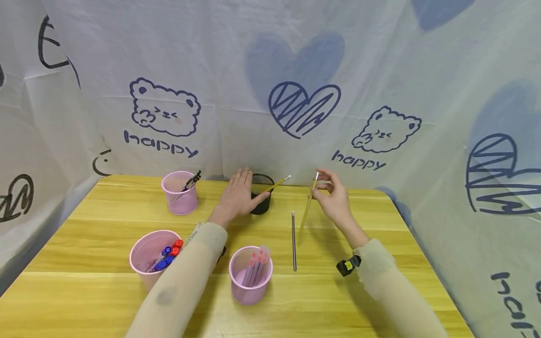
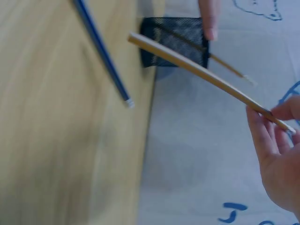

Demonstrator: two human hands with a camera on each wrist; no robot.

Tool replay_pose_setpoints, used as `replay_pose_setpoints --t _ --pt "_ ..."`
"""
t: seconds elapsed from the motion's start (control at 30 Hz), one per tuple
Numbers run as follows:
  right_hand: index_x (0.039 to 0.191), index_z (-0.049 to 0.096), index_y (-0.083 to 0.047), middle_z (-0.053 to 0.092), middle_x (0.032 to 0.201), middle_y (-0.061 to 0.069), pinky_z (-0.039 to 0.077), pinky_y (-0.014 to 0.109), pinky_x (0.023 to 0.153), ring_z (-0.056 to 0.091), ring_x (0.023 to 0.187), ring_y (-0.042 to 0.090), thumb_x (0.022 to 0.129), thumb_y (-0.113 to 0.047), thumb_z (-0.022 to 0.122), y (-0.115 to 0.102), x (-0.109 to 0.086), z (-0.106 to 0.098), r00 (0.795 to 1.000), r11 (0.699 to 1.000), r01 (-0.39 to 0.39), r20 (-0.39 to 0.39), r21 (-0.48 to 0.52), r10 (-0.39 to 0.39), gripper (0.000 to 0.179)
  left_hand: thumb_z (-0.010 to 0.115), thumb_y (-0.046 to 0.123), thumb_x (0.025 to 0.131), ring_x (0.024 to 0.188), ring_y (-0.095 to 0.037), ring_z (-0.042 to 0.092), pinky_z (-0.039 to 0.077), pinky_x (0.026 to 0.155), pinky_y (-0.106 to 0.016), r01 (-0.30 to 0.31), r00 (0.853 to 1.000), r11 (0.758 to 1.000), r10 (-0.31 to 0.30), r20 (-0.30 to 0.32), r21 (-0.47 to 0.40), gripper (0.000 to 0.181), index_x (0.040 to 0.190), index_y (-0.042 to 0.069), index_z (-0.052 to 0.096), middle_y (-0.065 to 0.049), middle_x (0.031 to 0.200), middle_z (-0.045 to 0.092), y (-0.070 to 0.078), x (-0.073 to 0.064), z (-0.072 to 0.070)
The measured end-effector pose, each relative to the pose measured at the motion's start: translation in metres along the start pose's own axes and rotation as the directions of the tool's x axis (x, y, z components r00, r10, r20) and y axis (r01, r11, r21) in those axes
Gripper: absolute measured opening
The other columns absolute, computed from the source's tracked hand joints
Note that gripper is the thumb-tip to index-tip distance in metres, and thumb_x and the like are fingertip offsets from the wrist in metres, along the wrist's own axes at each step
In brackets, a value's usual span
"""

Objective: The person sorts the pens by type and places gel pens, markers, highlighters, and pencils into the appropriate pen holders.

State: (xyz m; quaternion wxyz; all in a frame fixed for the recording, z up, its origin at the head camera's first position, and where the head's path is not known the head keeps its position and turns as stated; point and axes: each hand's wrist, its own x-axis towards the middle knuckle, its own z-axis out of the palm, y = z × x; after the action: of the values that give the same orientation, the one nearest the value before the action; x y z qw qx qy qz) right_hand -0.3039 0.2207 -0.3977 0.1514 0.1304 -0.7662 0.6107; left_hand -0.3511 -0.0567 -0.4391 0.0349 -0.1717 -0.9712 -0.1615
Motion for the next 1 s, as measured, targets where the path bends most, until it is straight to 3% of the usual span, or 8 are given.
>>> replay_pose_setpoints --t 0.27,0.53,0.7,0.87,1.0 --pt "0.144 0.048 0.006 0.053 0.127 0.026 0.061 0.021 0.081 0.063 0.101 0.019 0.092 0.017 0.066 -0.022 0.007 0.009 0.974 0.978 0.196 -0.134 0.069 -0.185 0.056 0.033 0.074 0.102 0.16 -0.036 0.003 0.003 0.131 -0.046 0.007 1.0 1.0 -0.007 0.008 0.007 0.101 0.165 -0.003 0.013 -0.021 0.173 0.007 -0.002 0.001 0.001" --pt "0.141 0.043 0.009 0.056 0.122 0.018 0.063 0.034 0.089 0.064 0.101 0.023 0.093 0.017 0.064 -0.041 0.024 0.019 0.939 0.933 0.304 -0.227 0.19 -0.26 0.053 0.033 0.074 0.102 0.16 -0.036 0.003 0.004 0.131 -0.046 0.008 1.0 1.0 -0.008 0.011 0.01 0.101 0.165 -0.003 0.012 -0.021 0.173 0.007 -0.001 0.0 0.0" --pt "0.138 0.041 0.011 0.057 0.118 0.015 0.062 0.038 0.09 0.064 0.099 0.023 0.093 0.017 0.065 -0.044 0.035 0.026 0.927 0.907 0.331 -0.27 0.261 -0.261 0.051 0.032 0.073 0.102 0.16 -0.036 0.004 0.005 0.131 -0.045 0.007 1.0 1.0 -0.007 0.008 0.017 0.1 0.165 -0.003 0.013 -0.021 0.173 0.008 0.0 0.0 0.0" --pt "0.134 0.048 0.004 0.059 0.114 0.012 0.063 0.036 0.089 0.066 0.096 0.022 0.093 0.017 0.065 -0.036 0.043 0.034 0.94 0.904 0.276 -0.29 0.328 -0.181 0.046 0.033 0.073 0.102 0.16 -0.037 0.006 0.006 0.131 -0.046 -0.003 1.0 1.0 0.003 0.0 0.023 0.1 0.164 -0.004 0.015 -0.021 0.173 0.01 0.001 -0.001 -0.001" --pt "0.134 0.046 0.01 0.06 0.111 0.011 0.063 0.034 0.089 0.069 0.095 0.021 0.094 0.017 0.063 -0.023 0.046 0.043 0.949 0.907 0.222 -0.291 0.357 -0.118 0.044 0.035 0.073 0.102 0.16 -0.037 0.006 0.006 0.131 -0.046 -0.003 1.0 1.0 0.003 -0.006 0.02 0.1 0.164 -0.004 0.015 -0.021 0.173 0.01 -0.001 -0.001 -0.001"
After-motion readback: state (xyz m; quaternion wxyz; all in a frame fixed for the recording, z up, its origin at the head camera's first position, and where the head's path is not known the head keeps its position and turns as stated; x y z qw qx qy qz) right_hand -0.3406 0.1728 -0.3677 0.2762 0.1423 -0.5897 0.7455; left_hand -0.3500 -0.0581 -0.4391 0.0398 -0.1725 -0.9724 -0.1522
